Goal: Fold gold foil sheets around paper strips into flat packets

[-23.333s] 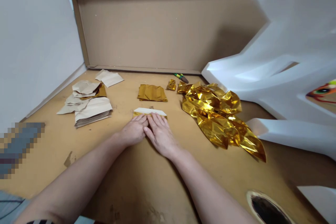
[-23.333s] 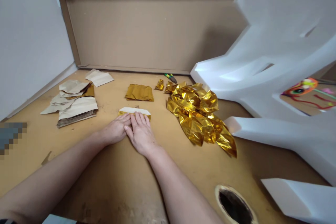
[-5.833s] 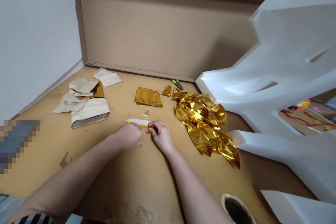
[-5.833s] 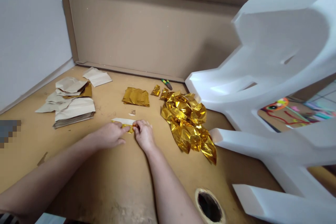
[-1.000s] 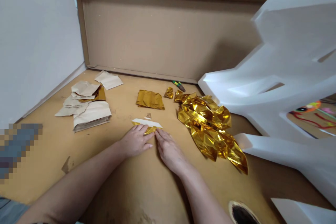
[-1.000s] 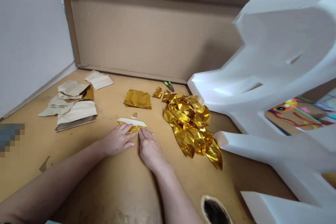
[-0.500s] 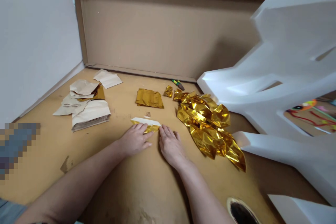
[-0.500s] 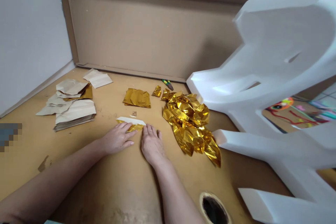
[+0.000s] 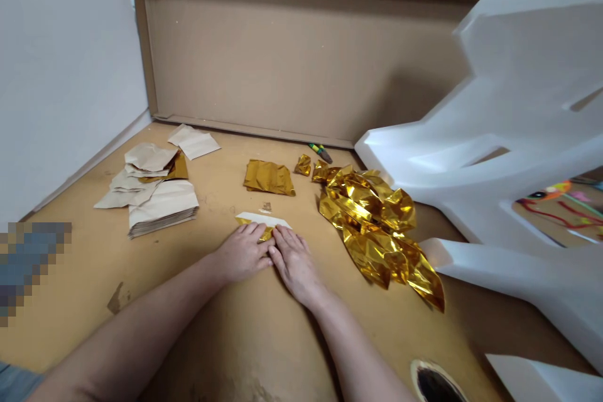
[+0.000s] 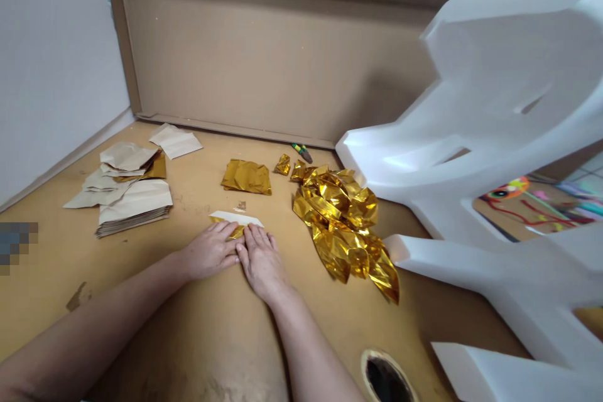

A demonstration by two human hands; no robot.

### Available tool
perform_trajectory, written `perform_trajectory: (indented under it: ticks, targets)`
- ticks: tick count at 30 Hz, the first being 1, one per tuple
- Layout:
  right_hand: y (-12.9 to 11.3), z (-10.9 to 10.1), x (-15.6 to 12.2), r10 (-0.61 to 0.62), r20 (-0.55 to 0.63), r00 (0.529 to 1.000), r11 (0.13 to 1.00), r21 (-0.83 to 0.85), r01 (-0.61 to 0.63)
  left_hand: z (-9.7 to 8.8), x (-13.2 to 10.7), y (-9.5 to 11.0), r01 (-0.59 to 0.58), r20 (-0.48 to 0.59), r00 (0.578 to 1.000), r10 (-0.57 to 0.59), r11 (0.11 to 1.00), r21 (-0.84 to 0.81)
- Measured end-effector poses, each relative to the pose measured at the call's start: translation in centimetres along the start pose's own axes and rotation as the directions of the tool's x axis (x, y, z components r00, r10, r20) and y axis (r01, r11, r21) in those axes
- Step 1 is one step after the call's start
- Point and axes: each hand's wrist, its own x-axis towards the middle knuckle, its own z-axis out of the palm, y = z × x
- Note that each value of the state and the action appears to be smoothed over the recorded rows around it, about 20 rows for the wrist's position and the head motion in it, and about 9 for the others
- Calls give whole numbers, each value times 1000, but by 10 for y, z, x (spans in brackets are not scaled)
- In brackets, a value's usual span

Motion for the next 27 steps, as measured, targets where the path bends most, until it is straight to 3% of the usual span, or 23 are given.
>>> perform_trajectory:
  ticks: [6, 10, 14, 16, 21, 27]
  targets:
    - [-2, -1, 5, 72, 25, 997, 997, -14, -72, 3, 0, 0, 13, -18, 1000, -15, 998, -57]
    - [-3, -1, 5, 48, -23, 999, 998, -35, -49, 8, -1, -10, 26, -78, 996, -44, 975, -219]
    - [-3, -1, 4, 6, -69, 998, 998, -59, -10, 13, -2, -31, 140, -177, 961, -211, 928, -344]
    - [-3, -3, 4, -9, -90, 996, 997, -83, 1, 15, -2, -41, 167, -172, 955, -242, 916, -364]
    - [-2, -9, 2, -24, -138, 990, 992, -126, 6, 16, -4, -47, 93, -172, 971, -163, 931, -354]
    - [-18, -8, 1, -27, -71, 997, 990, -137, 17, 12, -3, -43, 79, -130, 984, -125, 948, -309]
